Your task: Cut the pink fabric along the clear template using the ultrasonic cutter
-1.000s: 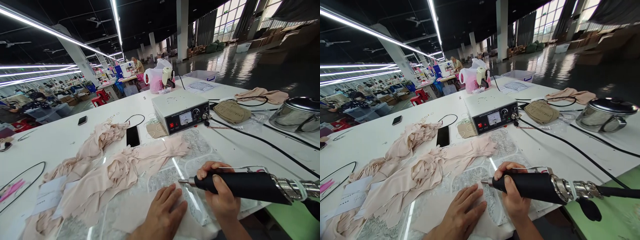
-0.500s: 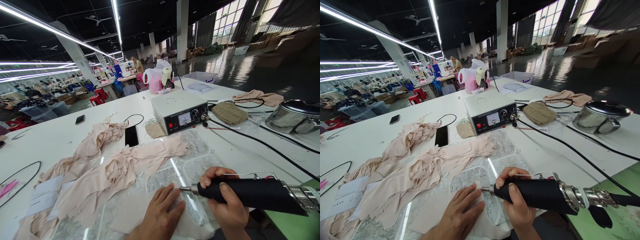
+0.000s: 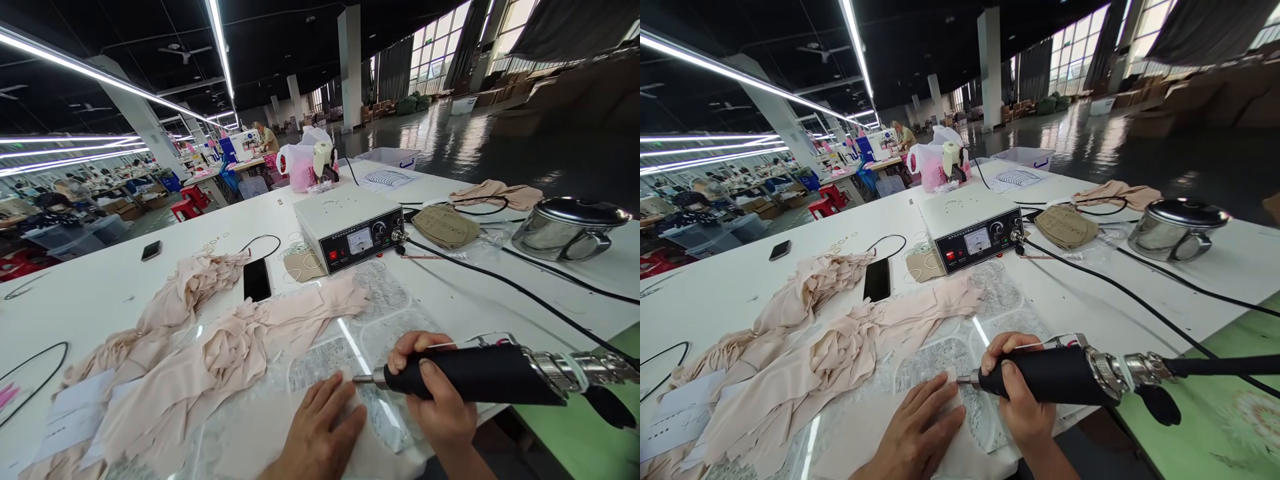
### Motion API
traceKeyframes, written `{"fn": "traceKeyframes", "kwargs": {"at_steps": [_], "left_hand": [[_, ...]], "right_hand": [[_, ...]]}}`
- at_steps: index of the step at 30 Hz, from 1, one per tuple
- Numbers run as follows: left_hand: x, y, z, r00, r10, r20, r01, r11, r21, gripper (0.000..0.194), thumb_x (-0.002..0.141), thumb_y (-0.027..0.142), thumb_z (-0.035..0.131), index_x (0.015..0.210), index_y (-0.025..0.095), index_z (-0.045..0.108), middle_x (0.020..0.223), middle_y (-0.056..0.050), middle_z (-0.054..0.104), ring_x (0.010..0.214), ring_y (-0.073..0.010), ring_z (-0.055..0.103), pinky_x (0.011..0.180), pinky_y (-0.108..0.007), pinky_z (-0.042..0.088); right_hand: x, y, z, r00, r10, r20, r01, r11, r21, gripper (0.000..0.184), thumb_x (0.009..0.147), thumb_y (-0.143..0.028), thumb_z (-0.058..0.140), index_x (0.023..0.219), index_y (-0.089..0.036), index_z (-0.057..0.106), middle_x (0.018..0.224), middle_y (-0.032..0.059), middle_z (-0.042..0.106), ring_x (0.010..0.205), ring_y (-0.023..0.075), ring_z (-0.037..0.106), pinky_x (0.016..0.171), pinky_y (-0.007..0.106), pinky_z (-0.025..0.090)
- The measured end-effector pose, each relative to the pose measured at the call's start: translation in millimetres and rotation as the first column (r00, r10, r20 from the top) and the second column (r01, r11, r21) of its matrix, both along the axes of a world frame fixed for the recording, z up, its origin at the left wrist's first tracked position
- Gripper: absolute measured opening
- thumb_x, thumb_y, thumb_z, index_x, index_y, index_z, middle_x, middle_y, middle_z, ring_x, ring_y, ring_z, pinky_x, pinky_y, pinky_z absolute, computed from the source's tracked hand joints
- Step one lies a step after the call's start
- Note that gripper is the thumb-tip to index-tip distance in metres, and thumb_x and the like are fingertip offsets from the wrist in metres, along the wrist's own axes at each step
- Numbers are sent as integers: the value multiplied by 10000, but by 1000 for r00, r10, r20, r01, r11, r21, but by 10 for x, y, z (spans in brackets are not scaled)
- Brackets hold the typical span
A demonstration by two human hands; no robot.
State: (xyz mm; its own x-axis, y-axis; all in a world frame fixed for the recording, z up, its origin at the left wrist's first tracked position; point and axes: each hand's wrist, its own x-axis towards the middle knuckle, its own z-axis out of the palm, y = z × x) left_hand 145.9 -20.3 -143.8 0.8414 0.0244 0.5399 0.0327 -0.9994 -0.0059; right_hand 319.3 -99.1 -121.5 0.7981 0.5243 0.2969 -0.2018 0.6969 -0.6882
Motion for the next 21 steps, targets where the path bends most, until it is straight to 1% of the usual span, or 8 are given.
{"fn": "traceKeyframes", "kwargs": {"at_steps": [4,6,9,13,17,19,21], "left_hand": [[-7,3,-40,1000,-7,-15,7,1000,-5,245,1006,203,428,1091,162,654,1140,-138,676,1226,-267,570,885,-387,572],[-3,-1,-49,1000,-3,5,3,1000,-8,254,1012,208,416,1083,162,655,1131,-138,679,1219,-271,576,876,-394,575],[6,-9,-20,1000,4,19,-4,1000,0,267,1020,210,398,1054,160,657,1113,-135,687,1187,-274,599,852,-397,585],[7,-15,21,1000,2,4,-2,1000,12,239,1008,204,425,1060,164,655,1128,-133,680,1175,-267,608,848,-382,584],[3,2,-68,999,-4,38,5,1000,-17,254,1013,210,406,1064,170,651,1125,-135,674,1193,-266,592,858,-383,574],[2,21,-108,999,-10,30,11,1000,-26,252,1015,214,408,1072,176,650,1133,-136,671,1208,-260,580,879,-384,567],[1,44,-85,999,-34,15,34,999,-27,248,1015,214,412,1068,174,651,1131,-141,672,1204,-256,583,887,-385,565]], "right_hand": [[-6,0,12,999,8,43,-8,1000,3,89,832,-262,638,813,-232,557,733,-12,572,558,122,558,548,286,509],[-6,5,19,999,9,45,-9,1000,6,87,830,-261,642,814,-231,562,727,-13,571,557,122,557,549,284,503],[8,8,29,999,16,41,-16,1000,12,61,834,-262,632,836,-227,582,740,-10,561,552,118,550,536,277,493],[40,11,37,999,0,35,-1,999,36,52,842,-276,612,865,-234,593,779,-11,548,580,113,551,548,269,495],[40,50,44,998,14,56,-16,999,38,54,848,-273,611,870,-231,585,786,-12,543,583,110,547,562,272,487],[25,74,43,997,33,72,-35,999,27,59,851,-268,616,863,-223,580,793,-8,540,582,112,544,559,278,483],[14,88,36,995,41,90,-43,999,20,75,856,-280,622,862,-220,578,797,-5,540,586,115,540,557,284,480]]}}
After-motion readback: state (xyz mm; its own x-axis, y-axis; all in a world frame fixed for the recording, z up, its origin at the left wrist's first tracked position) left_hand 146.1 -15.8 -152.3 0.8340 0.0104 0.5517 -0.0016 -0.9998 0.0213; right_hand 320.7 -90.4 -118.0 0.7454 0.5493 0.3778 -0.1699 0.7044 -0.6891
